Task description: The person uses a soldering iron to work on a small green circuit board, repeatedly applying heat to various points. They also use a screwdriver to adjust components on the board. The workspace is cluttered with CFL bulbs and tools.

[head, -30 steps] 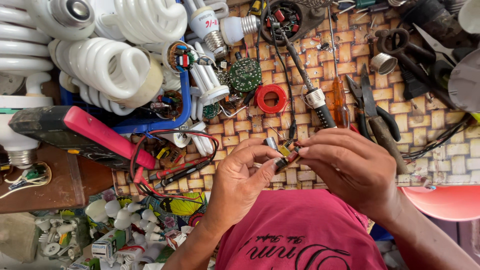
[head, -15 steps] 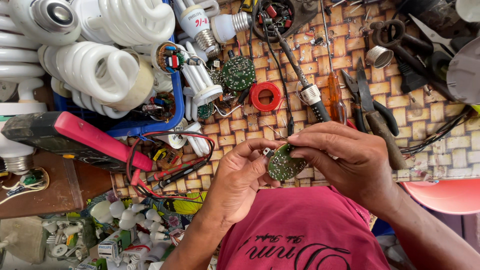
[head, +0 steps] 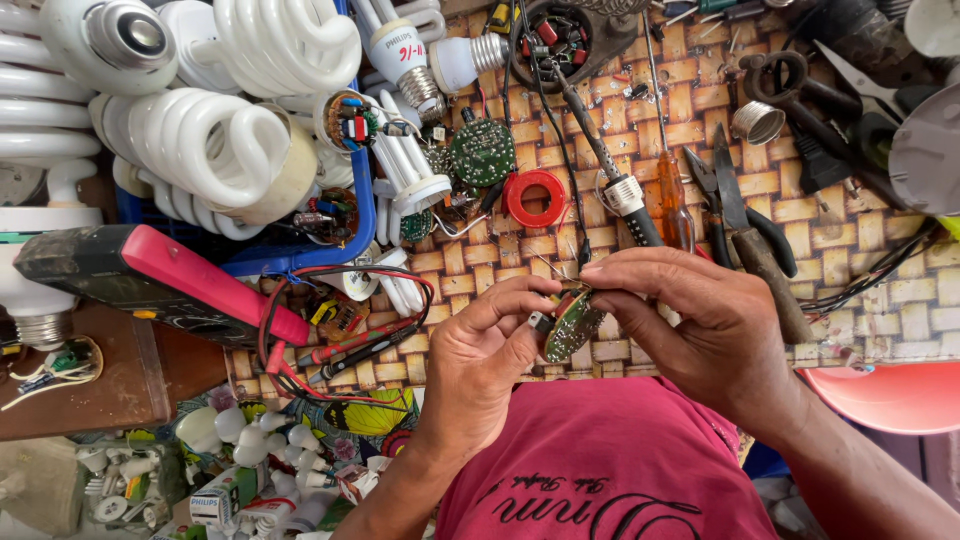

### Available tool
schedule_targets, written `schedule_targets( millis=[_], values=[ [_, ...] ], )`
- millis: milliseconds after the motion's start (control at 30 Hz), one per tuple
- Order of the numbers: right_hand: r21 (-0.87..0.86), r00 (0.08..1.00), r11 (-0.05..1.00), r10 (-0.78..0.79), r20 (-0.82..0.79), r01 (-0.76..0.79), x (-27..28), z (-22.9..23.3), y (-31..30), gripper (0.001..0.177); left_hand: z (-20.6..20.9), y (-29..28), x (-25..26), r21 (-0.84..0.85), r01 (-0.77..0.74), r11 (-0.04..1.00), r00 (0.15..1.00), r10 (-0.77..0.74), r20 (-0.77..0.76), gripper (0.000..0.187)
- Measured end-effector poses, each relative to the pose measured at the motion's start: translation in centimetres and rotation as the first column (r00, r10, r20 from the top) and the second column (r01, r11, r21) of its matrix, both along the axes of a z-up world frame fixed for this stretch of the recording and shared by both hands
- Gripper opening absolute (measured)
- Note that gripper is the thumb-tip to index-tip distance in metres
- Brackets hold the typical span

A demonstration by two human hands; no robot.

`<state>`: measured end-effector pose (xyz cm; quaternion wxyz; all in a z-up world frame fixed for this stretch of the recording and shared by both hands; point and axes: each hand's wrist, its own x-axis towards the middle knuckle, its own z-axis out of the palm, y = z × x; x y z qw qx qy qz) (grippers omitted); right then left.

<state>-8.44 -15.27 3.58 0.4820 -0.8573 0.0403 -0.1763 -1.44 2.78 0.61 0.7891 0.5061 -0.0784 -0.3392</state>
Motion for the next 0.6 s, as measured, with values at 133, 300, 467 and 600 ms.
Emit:
schedule_targets(
  millis=[133, 300, 467, 600],
  values=[
    [-0.112, 0.997, 0.991, -0.074, 0.013, 0.075, -0.5, 0.6, -0.3, 0.013, 0.1, 0.1, 0.1, 0.034, -0.047, 0.998, 0.998, 0.046, 0.032, 0.011],
    [-0.706, 0.935, 0.657, -0.354, 0.021, 0.264, -1.7, -1.9, -1.5, 0.022, 0.4, 0.7, 0.1, 0.096, -0.136, 0.986, 0.954, 0.104, 0.280, 0.012],
    [-0.752, 0.917, 0.599, -0.398, 0.018, 0.275, -1.3, -2.4, -0.9, 0.029, 1.1, 0.7, 0.1, 0.125, -0.187, 0.974, 0.904, 0.121, 0.409, 0.016],
    [-0.793, 0.891, 0.539, -0.454, 0.010, 0.284, -1.1, -2.3, -0.8, 0.035, 1.0, 0.9, 0.3, 0.138, -0.221, 0.965, 0.874, 0.134, 0.467, 0.009]
  ],
)
